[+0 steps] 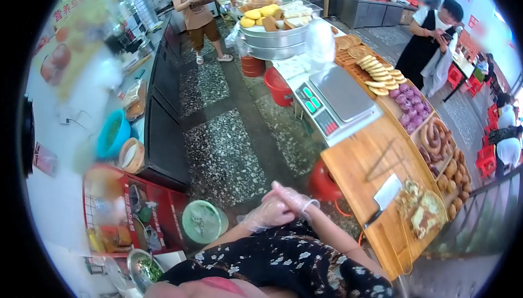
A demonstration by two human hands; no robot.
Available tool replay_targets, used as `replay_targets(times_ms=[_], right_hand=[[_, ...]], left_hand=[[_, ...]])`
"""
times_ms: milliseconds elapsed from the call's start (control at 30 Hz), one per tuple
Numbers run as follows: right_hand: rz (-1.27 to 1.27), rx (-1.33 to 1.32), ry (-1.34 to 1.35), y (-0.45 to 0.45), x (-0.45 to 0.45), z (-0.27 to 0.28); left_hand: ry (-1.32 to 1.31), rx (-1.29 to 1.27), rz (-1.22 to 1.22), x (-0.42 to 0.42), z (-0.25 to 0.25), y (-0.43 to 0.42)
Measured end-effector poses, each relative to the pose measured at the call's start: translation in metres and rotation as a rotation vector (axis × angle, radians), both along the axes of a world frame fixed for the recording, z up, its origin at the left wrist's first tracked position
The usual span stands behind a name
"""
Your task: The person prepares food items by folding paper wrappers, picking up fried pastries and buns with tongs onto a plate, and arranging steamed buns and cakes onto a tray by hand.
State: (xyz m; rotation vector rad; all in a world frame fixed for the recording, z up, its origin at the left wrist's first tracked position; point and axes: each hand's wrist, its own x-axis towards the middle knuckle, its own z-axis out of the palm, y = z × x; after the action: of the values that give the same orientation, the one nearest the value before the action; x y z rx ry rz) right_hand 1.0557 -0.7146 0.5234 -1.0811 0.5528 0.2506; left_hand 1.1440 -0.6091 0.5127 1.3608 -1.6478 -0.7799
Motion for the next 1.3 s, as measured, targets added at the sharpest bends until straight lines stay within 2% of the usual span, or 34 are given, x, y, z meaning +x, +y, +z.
replay_targets(times_ms=[100, 133, 200, 367, 567, 667, 733, 833, 933, 1000, 1033, 1067, 1133, 1167, 1200, 1267, 1300], right_hand=[[0.140, 0.090, -0.133, -0.021, 0.051, -0.026], [0.147, 0.087, -0.137, -0.029, 0.066, -0.032], [0.239, 0.266, -0.124, -0.048, 0.095, -0.040], [0.255, 0.373, -0.092, -0.113, 0.173, -0.061], [0.184, 0.250, -0.080, -0.238, 0.272, -0.045], [0.143, 0.196, -0.138, -0.299, 0.317, -0.025], [0.120, 0.201, -0.184, -0.333, 0.344, -0.018], [0.078, 0.189, -0.149, -0.369, 0.370, -0.005], [0.068, 0.143, -0.101, -0.400, 0.384, -0.019], [-0.059, 0.139, -0.075, -0.414, 0.384, -0.030], [-0.135, 0.152, -0.069, -0.421, 0.384, -0.036], [-0.202, 0.071, -0.071, -0.429, 0.380, -0.036], [-0.373, 0.128, -0.084, -0.442, 0.379, -0.045], [-0.403, -0.028, -0.142, -0.451, 0.379, -0.041], [-0.522, 0.048, -0.114, -0.457, 0.383, -0.046], [-0.778, 0.097, 0.021, -0.468, 0.400, -0.046], [-0.918, 0.112, 0.127, -0.475, 0.408, -0.046]], left_hand=[[-0.046, -0.006, 0.100, 0.039, -0.001, -0.012], [-0.078, -0.069, 0.146, 0.049, -0.005, -0.018], [-0.138, -0.065, 0.205, 0.071, -0.016, -0.032], [-0.162, -0.033, 0.294, 0.140, -0.028, -0.097], [-0.174, -0.056, 0.231, 0.247, -0.027, -0.225], [-0.230, -0.061, 0.150, 0.299, -0.003, -0.291], [-0.210, -0.187, 0.182, 0.326, -0.002, -0.331], [-0.194, -0.220, 0.181, 0.353, 0.012, -0.368], [-0.136, -0.241, 0.155, 0.373, 0.000, -0.400], [-0.180, -0.145, 0.017, 0.385, -0.006, -0.421], [-0.061, -0.122, -0.067, 0.389, -0.018, -0.437], [-0.050, -0.113, -0.067, 0.393, -0.030, -0.449], [-0.019, -0.099, -0.380, 0.411, -0.025, -0.483], [-0.062, -0.012, -0.443, 0.419, -0.020, -0.498], [-0.053, -0.007, -0.453, 0.428, -0.015, -0.511], [-0.006, -0.086, -0.532, 0.451, -0.009, -0.543], [-0.033, -0.327, -0.509, 0.464, -0.008, -0.561]])
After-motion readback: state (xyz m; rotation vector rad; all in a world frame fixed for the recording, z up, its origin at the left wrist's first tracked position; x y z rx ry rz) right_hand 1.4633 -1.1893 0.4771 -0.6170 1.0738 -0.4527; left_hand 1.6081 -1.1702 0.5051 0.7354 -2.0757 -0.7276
